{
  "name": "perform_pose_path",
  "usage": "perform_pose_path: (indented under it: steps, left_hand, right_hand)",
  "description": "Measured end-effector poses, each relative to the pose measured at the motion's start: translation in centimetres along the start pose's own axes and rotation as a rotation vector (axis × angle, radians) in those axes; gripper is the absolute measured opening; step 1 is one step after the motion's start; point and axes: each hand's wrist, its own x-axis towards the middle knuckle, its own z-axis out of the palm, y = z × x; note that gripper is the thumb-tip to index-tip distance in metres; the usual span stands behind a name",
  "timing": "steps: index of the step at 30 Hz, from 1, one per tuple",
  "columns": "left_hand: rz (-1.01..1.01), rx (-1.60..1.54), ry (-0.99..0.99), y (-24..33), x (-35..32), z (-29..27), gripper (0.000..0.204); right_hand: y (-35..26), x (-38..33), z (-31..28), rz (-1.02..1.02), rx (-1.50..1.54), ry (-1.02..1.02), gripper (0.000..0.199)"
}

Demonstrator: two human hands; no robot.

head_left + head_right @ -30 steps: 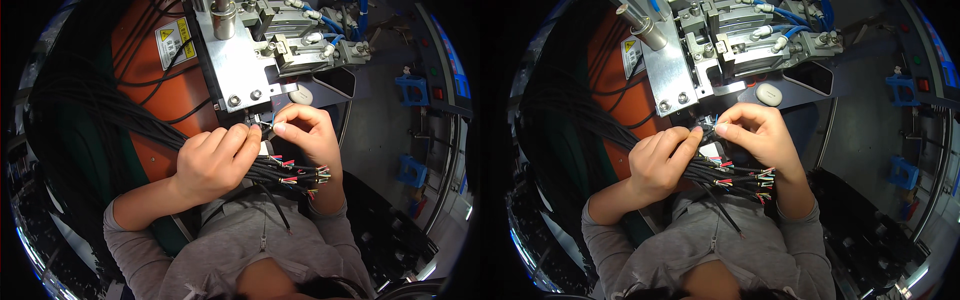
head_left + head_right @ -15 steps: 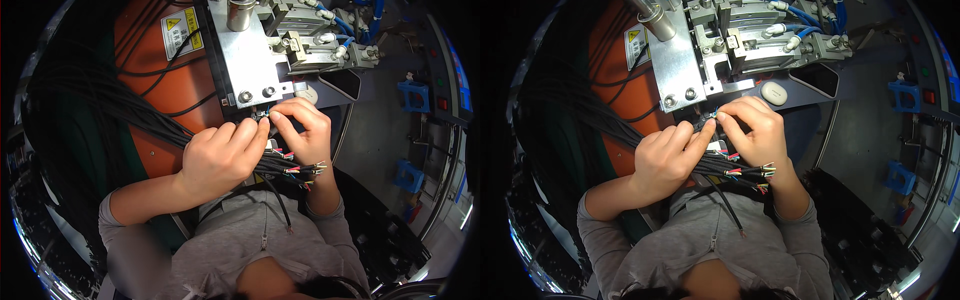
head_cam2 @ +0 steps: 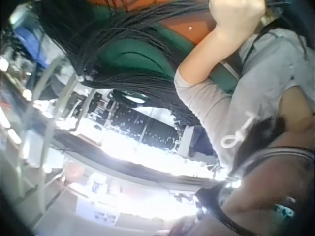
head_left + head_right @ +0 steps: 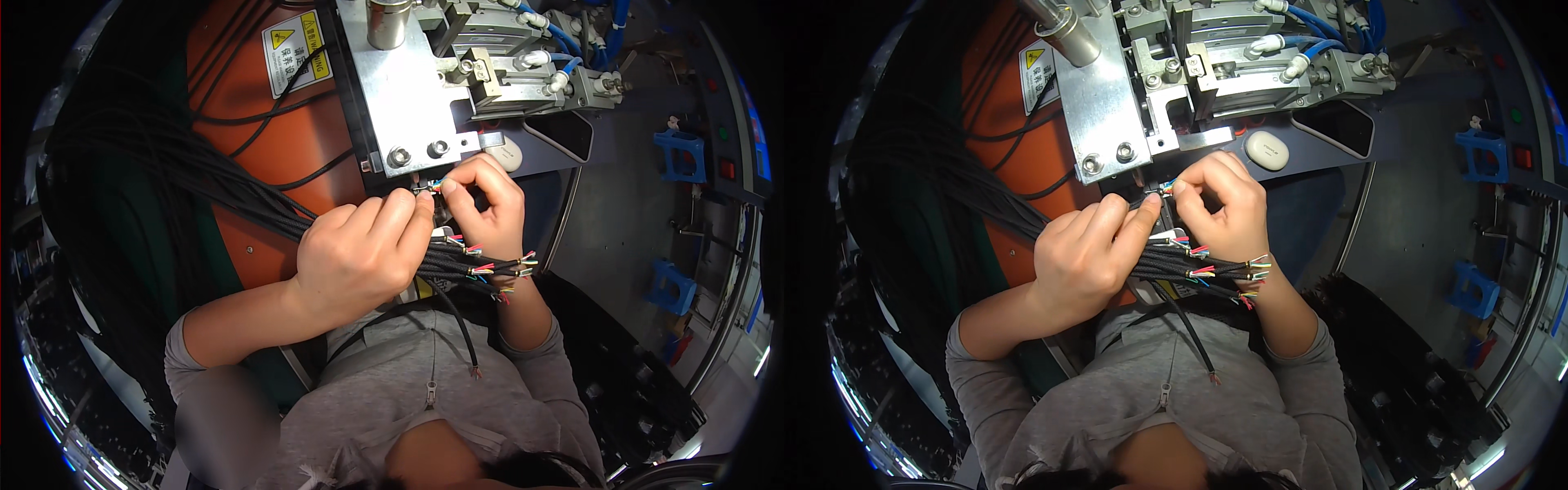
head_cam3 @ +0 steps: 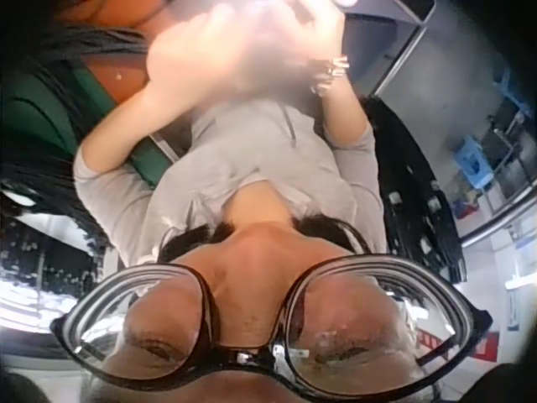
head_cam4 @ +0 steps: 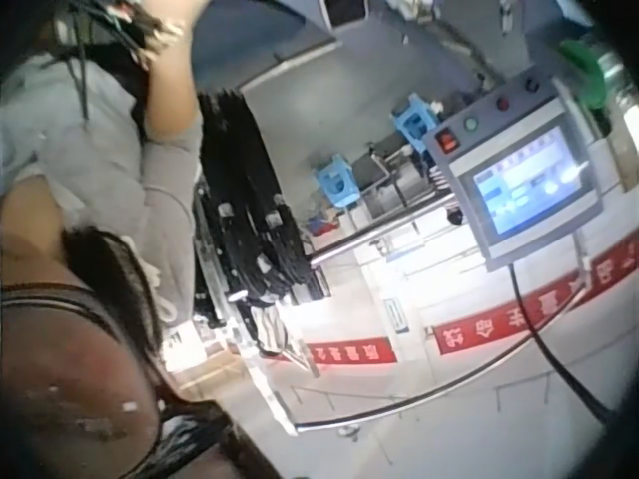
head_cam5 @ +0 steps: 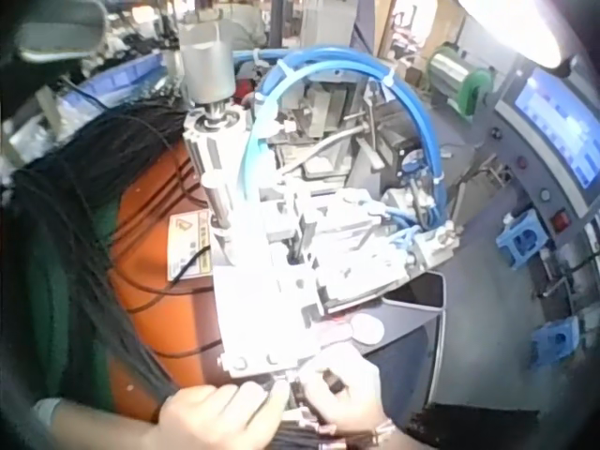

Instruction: The person repeatedly strips the ends of black wires and crimps them using a bench-mounted crimping tool. They handle bundles of wires, feed individual strands into the tool, and release the finished pieces. The workspace includes a green mat, a control panel, and a pile of processed wires.

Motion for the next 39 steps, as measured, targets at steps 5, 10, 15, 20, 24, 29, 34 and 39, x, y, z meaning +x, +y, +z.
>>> perform_pose_path:
  steps: [5, 10, 15, 20, 24, 29, 34, 39]
  left_hand:
    - [-0.004, 0.018, 0.015, -0.4, 0.2, -0.2, 0.027]
    - [-0.074, 0.056, 0.012, -0.1, 0.4, -0.6, 0.025]
    - [-0.067, 0.024, -0.053, -0.4, 0.7, -1.2, 0.021]
    - [-0.062, 0.048, -0.112, -0.5, 0.4, -1.8, 0.013]
    - [-0.03, 0.072, -0.109, -0.5, 0.0, -1.9, 0.007]
    - [-0.051, 0.196, -0.16, 0.4, -0.7, -2.2, 0.007]
    - [-0.082, 0.165, -0.083, -0.1, -0.5, -1.8, 0.006]
    - [-0.087, -0.07, -0.058, -0.8, -0.3, -2.2, 0.02]
  right_hand:
    - [0.9, -0.3, -0.1, 0.486, 0.544, -0.128, 0.009]
    - [0.0, -0.5, 0.9, 0.141, 0.189, 0.017, 0.012]
    - [0.9, -0.7, 0.7, 0.27, 0.278, -0.025, 0.015]
    - [0.8, -0.7, 0.8, 0.295, 0.312, -0.025, 0.016]
    - [0.9, -0.8, 0.9, 0.294, 0.31, -0.022, 0.014]
    - [0.8, -0.7, 1.1, 0.133, 0.366, 0.158, 0.008]
    - [0.6, 1.0, -1.7, -0.491, 0.161, -0.152, 0.024]
    - [-0.1, 0.8, -1.4, -0.632, 0.253, -0.316, 0.025]
